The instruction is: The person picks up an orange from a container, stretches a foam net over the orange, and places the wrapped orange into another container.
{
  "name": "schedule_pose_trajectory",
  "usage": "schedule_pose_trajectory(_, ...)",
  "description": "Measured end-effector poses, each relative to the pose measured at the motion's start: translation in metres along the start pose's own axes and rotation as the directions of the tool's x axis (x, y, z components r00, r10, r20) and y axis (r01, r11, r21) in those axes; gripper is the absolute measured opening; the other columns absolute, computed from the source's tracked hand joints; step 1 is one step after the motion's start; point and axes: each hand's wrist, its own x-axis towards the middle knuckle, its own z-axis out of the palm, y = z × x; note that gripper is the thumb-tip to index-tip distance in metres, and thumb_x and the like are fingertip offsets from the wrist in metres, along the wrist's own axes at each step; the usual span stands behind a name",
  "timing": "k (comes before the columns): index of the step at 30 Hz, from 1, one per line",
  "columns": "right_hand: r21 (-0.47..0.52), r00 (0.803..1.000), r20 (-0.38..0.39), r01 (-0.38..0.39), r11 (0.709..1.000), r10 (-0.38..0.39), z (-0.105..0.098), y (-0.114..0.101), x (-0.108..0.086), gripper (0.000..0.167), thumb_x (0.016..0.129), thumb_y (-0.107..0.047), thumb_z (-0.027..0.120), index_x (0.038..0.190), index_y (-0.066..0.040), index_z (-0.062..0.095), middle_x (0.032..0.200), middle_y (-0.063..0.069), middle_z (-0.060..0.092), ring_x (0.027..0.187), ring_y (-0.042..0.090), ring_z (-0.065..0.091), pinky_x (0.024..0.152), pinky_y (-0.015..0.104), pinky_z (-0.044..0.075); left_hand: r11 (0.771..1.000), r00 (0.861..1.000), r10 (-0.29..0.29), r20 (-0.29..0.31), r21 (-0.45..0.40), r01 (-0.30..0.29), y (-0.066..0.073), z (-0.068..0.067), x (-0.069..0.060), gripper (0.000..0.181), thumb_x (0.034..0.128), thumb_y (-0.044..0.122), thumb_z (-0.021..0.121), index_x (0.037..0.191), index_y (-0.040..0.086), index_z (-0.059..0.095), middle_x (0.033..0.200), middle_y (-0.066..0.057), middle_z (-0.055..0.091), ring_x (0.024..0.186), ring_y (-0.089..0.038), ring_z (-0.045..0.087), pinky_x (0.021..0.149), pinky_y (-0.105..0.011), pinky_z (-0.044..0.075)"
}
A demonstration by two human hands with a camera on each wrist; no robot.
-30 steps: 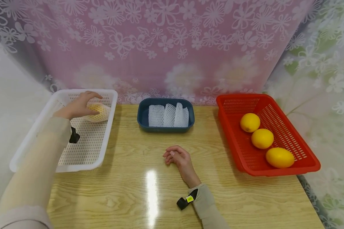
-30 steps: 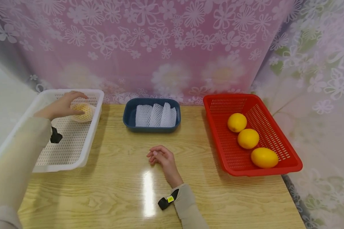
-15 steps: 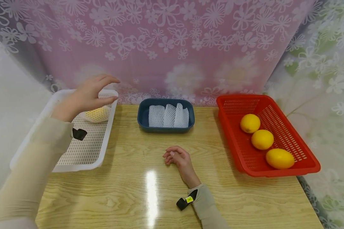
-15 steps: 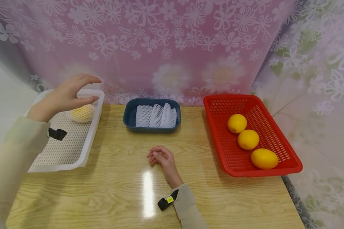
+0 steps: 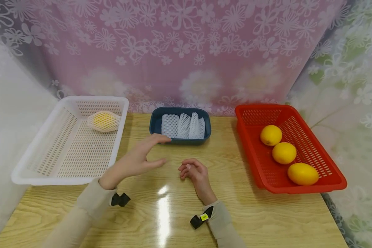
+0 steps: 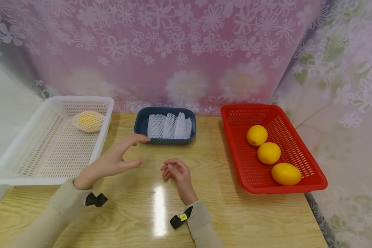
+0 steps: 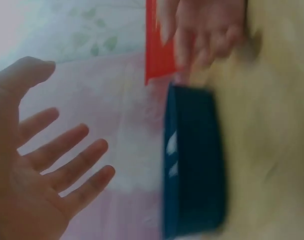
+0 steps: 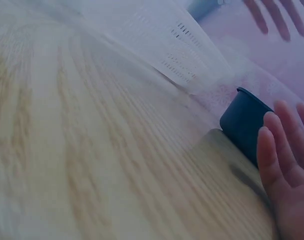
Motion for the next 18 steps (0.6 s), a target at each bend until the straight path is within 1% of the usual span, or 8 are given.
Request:
schedule_pose_trajectory(1, -0.016, 1.0, -0.018, 0.004, 1.0, -0.004, 0.0, -0.001, 0.0, 0.043, 0.102, -0.012, 0.052, 0.115, 0.028, 0.044, 0.094, 0.018, 0.067, 0.074, 0.022, 0.064, 0.066, 0.032, 0.056, 0.998, 0.999, -0.027, -0.019, -0.065, 0.026, -0.002, 0.012, -0.005, 0.059, 0.0859, 0.013, 0.077, 0.138, 0.006, 0.051, 0.135, -0.008, 0.056, 0.121, -0.027, 0.054, 0.098, -0.046, 0.046)
schedule_pose_trajectory(3, -0.077, 0.998, -0.056, 0.0, 0.997, -0.004, 0.0, -0.004, -0.001, 0.039, 0.101, -0.01, 0.053, 0.115, 0.026, 0.047, 0.092, 0.017, 0.068, 0.073, 0.024, 0.065, 0.067, 0.032, 0.056, 0.979, 0.994, -0.091, -0.053, -0.187, 0.08, -0.005, 0.036, -0.013, 0.06, 0.0853, 0.01, 0.078, 0.139, 0.008, 0.051, 0.134, -0.008, 0.057, 0.116, -0.029, 0.056, 0.093, -0.047, 0.049)
schedule_pose_trajectory(6, -0.218, 0.994, -0.108, -0.03, 0.975, 0.006, -0.003, -0.016, -0.004, 0.029, 0.1, -0.008, 0.056, 0.112, 0.018, 0.055, 0.091, 0.018, 0.069, 0.075, 0.027, 0.065, 0.07, 0.034, 0.057, 0.928, 0.981, -0.178, -0.078, -0.344, 0.141, -0.006, 0.067, -0.021, 0.063, 0.0848, 0.006, 0.078, 0.14, 0.01, 0.048, 0.134, -0.009, 0.057, 0.116, -0.033, 0.057, 0.091, -0.05, 0.05)
schedule_pose_trajectory(8, -0.341, 0.994, -0.106, -0.042, 0.939, 0.006, -0.006, -0.03, -0.006, 0.024, 0.099, -0.007, 0.059, 0.111, 0.014, 0.059, 0.091, 0.02, 0.069, 0.076, 0.029, 0.065, 0.071, 0.037, 0.057, 0.892, 0.975, -0.207, -0.084, -0.425, 0.153, -0.006, 0.083, -0.025, 0.065, 0.0844, 0.004, 0.078, 0.141, 0.011, 0.047, 0.134, -0.01, 0.057, 0.115, -0.036, 0.057, 0.09, -0.053, 0.05)
schedule_pose_trajectory(11, -0.51, 0.999, -0.044, -0.013, 0.86, -0.011, -0.011, -0.062, -0.009, 0.017, 0.098, -0.003, 0.061, 0.109, 0.009, 0.062, 0.093, 0.019, 0.069, 0.078, 0.031, 0.065, 0.072, 0.037, 0.057, 0.828, 0.972, -0.22, -0.082, -0.542, 0.142, -0.004, 0.099, -0.027, 0.064, 0.0848, -0.003, 0.075, 0.141, 0.005, 0.045, 0.133, -0.02, 0.055, 0.115, -0.045, 0.055, 0.09, -0.061, 0.047)
schedule_pose_trajectory(15, -0.668, 0.995, 0.081, 0.093, 0.739, -0.052, -0.021, -0.119, -0.012, 0.015, 0.094, 0.003, 0.061, 0.109, 0.002, 0.065, 0.095, 0.013, 0.071, 0.079, 0.026, 0.066, 0.071, 0.031, 0.056, 0.734, 0.972, -0.223, -0.071, -0.669, 0.12, -0.002, 0.108, -0.031, 0.062, 0.0859, -0.011, 0.069, 0.141, -0.004, 0.041, 0.132, -0.034, 0.05, 0.114, -0.058, 0.049, 0.09, -0.071, 0.04)
schedule_pose_trajectory(16, -0.703, 0.994, 0.097, 0.107, 0.703, -0.055, -0.025, -0.135, -0.012, 0.016, 0.094, 0.003, 0.062, 0.109, 0.0, 0.066, 0.095, 0.011, 0.071, 0.078, 0.023, 0.066, 0.07, 0.028, 0.056, 0.715, 0.972, -0.224, -0.067, -0.689, 0.118, -0.002, 0.11, -0.032, 0.062, 0.0863, -0.011, 0.068, 0.141, -0.004, 0.04, 0.132, -0.035, 0.049, 0.115, -0.059, 0.047, 0.09, -0.071, 0.039)
schedule_pose_trajectory(18, -0.779, 0.995, 0.086, 0.098, 0.62, -0.049, -0.035, -0.168, -0.012, 0.016, 0.094, 0.001, 0.063, 0.108, -0.004, 0.068, 0.094, 0.007, 0.071, 0.077, 0.019, 0.066, 0.069, 0.024, 0.054, 0.703, 0.975, -0.214, -0.055, -0.702, 0.114, -0.006, 0.117, -0.037, 0.063, 0.087, -0.011, 0.067, 0.142, -0.003, 0.039, 0.134, -0.035, 0.048, 0.116, -0.058, 0.046, 0.091, -0.07, 0.038)
